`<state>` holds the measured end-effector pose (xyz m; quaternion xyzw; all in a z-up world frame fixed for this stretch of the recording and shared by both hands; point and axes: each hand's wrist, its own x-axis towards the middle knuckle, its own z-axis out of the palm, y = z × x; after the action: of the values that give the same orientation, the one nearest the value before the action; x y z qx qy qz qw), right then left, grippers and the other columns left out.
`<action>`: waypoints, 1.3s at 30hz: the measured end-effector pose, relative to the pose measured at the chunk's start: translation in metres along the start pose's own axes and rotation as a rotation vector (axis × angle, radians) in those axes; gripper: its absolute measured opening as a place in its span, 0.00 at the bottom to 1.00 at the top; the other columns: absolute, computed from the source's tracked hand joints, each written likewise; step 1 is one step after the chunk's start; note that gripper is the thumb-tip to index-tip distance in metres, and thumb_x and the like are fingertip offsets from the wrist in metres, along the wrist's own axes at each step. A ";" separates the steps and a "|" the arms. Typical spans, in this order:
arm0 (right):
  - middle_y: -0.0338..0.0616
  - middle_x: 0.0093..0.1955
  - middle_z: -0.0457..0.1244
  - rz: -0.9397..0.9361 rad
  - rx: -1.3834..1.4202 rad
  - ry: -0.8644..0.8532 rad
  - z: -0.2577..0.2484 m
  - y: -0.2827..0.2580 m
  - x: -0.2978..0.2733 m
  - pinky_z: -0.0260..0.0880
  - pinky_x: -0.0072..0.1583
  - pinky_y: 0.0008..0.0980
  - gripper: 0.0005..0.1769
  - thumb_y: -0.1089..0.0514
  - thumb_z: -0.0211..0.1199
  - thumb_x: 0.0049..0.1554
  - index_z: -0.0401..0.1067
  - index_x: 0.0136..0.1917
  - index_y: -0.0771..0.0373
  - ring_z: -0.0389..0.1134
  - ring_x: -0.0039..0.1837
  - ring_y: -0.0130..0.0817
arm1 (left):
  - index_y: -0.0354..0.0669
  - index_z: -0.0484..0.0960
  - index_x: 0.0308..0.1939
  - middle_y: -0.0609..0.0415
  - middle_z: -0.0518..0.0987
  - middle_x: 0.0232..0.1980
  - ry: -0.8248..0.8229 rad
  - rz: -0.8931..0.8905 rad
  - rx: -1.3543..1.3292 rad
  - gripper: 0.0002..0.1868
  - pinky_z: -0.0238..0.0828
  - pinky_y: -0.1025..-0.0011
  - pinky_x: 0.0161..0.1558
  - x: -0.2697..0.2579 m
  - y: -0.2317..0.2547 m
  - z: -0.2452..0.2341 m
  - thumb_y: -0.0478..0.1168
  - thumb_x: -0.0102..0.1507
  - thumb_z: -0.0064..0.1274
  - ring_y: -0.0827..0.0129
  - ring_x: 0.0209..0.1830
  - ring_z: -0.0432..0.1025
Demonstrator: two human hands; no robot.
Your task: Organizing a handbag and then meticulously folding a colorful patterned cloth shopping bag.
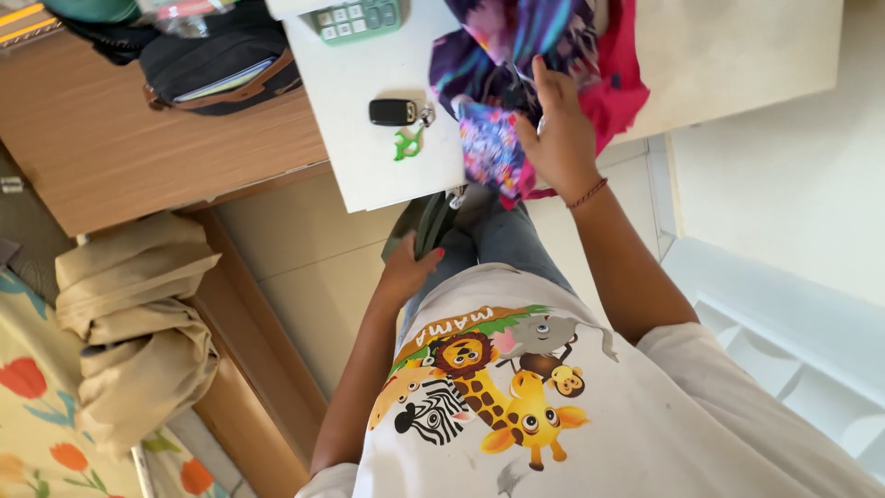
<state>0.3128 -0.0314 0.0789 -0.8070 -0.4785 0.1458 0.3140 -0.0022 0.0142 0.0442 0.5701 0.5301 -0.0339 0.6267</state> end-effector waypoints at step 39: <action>0.58 0.76 0.53 -0.569 0.311 -0.804 0.127 -0.250 -0.017 0.72 0.51 0.43 0.60 0.43 0.77 0.42 0.49 0.78 0.62 0.69 0.55 0.54 | 0.33 0.61 0.76 0.50 0.74 0.47 0.774 1.100 -0.784 0.24 0.64 0.74 0.49 -0.166 0.188 -0.189 0.41 0.83 0.52 0.70 0.43 0.66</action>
<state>0.0659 0.0868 0.1425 -0.4688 -0.7346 0.4228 0.2487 -0.0713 0.1278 0.3282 0.4591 0.3254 0.6733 0.4795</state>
